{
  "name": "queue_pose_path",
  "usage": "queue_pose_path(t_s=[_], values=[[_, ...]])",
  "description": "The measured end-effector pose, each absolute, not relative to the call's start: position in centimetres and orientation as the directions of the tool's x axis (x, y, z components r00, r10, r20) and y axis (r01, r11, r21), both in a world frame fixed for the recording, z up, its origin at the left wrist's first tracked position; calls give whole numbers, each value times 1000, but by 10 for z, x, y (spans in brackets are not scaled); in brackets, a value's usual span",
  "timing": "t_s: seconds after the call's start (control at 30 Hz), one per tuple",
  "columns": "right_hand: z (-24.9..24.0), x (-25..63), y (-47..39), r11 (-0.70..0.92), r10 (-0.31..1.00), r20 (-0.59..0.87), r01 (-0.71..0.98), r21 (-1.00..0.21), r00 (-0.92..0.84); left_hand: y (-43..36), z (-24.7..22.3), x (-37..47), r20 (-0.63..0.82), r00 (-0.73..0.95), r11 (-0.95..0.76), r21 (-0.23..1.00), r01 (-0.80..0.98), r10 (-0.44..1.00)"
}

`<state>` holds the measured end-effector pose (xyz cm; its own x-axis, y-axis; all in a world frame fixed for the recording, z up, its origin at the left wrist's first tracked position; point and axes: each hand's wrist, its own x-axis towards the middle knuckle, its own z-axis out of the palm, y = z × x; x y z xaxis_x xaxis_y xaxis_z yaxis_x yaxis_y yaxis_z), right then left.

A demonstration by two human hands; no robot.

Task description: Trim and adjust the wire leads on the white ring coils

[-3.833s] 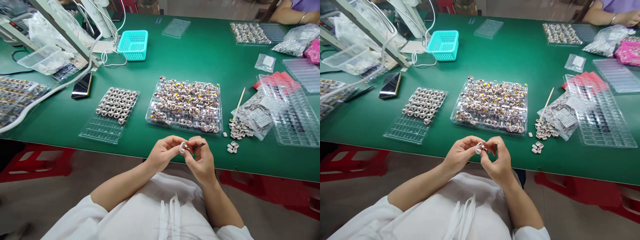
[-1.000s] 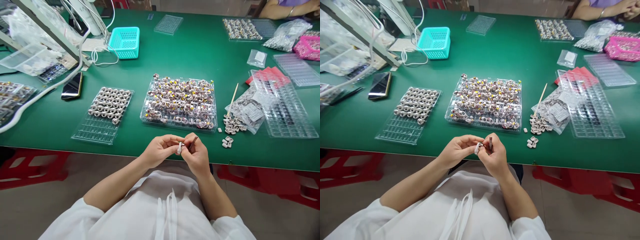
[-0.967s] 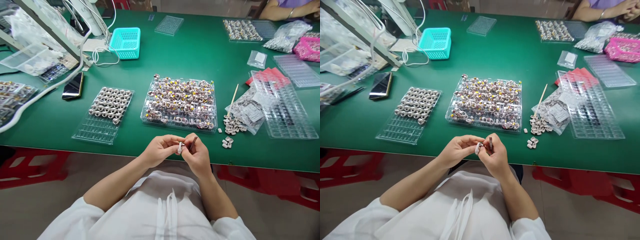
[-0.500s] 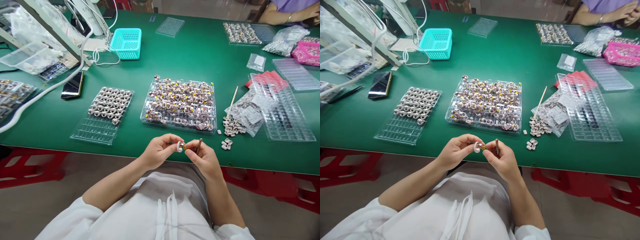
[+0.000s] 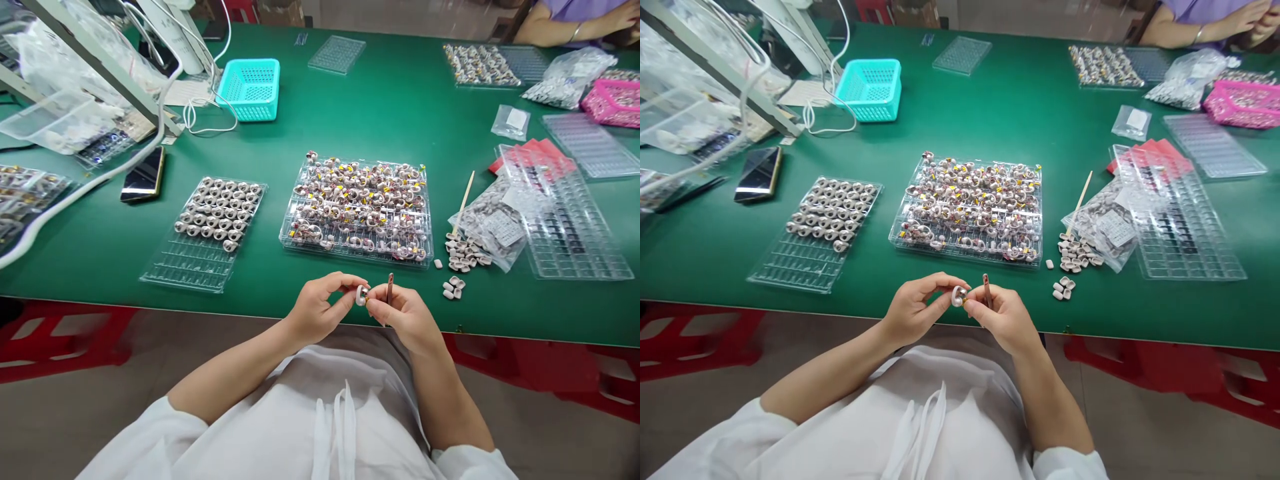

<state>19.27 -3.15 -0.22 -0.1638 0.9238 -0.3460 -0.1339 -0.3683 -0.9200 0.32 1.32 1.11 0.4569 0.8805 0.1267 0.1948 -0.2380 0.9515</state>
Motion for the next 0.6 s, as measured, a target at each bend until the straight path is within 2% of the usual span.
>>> queue_pose_path(t_s=[0.1, 0.27, 0.6], values=[[-10, 188, -34, -346, 936, -318, -243, -906, -147, 12, 8, 6, 55, 423, -126, 982, 141, 905], [-21, 172, -41, -240, 969, -247, -350, -906, -25, 11, 3, 11, -31, 343, 30, 1000, 10, 939], [-27, 157, -43, -139, 971, -218, -504, -852, 100, 8, -3, 9, -42, 330, 53, 998, -23, 943]])
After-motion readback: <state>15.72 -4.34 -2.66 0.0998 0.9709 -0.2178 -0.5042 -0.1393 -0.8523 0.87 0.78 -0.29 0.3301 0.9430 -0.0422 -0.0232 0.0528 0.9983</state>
